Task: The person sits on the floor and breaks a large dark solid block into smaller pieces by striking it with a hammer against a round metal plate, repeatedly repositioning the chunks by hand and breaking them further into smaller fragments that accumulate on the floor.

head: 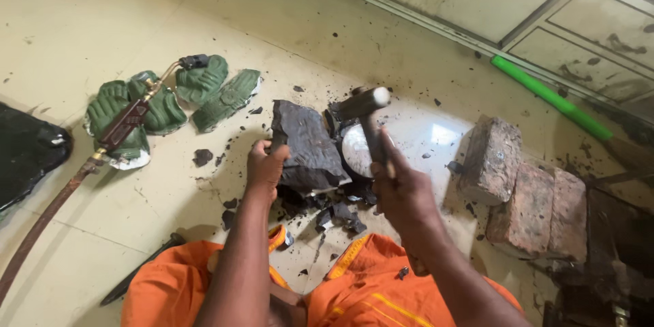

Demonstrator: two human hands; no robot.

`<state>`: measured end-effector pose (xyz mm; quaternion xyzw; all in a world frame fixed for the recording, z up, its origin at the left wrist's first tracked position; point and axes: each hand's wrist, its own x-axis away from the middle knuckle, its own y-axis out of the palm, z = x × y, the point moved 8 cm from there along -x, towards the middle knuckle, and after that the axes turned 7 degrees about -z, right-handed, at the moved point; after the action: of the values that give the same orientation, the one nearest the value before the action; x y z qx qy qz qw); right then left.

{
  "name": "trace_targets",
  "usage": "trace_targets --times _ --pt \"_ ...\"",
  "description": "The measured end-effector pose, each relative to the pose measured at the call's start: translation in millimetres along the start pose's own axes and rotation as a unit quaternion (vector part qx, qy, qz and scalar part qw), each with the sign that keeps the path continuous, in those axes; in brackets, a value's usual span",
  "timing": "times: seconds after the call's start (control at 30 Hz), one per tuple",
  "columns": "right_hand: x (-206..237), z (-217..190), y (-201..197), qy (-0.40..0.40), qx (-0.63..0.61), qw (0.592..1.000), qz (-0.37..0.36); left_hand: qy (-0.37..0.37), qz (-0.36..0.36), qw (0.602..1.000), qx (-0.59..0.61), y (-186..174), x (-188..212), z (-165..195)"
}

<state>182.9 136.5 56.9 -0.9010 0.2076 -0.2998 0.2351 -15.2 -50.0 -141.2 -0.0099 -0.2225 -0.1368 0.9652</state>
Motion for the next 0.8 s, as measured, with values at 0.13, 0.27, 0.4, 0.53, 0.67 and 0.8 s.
trace_targets --times 0.13,0.27,0.4,0.53,0.67,0.8 --pt "-1.4 3.3 50.4 0.002 0.203 0.971 -0.126 -0.012 -0.024 1.0 0.0 1.9 16.4 1.0" --pt "0.0 28.6 67.0 -0.046 0.251 0.956 -0.144 -0.01 0.034 0.989 -0.142 -9.4 13.7 16.3" --pt "4.0 26.1 63.6 -0.224 0.139 0.961 -0.078 0.017 -0.01 0.989 -0.149 16.8 -12.1 32.8" --pt "-5.2 54.2 56.3 -0.069 0.102 0.991 -0.052 0.032 -0.049 0.992 -0.109 30.3 -21.3 29.5" --pt "-3.3 67.0 28.3 0.113 -0.015 0.993 -0.04 -0.004 -0.041 0.998 0.055 21.5 -19.7 10.9" --pt "6.4 24.4 -24.2 -0.018 -0.042 0.999 0.024 0.057 -0.017 0.97 0.234 18.6 -18.8 7.1"
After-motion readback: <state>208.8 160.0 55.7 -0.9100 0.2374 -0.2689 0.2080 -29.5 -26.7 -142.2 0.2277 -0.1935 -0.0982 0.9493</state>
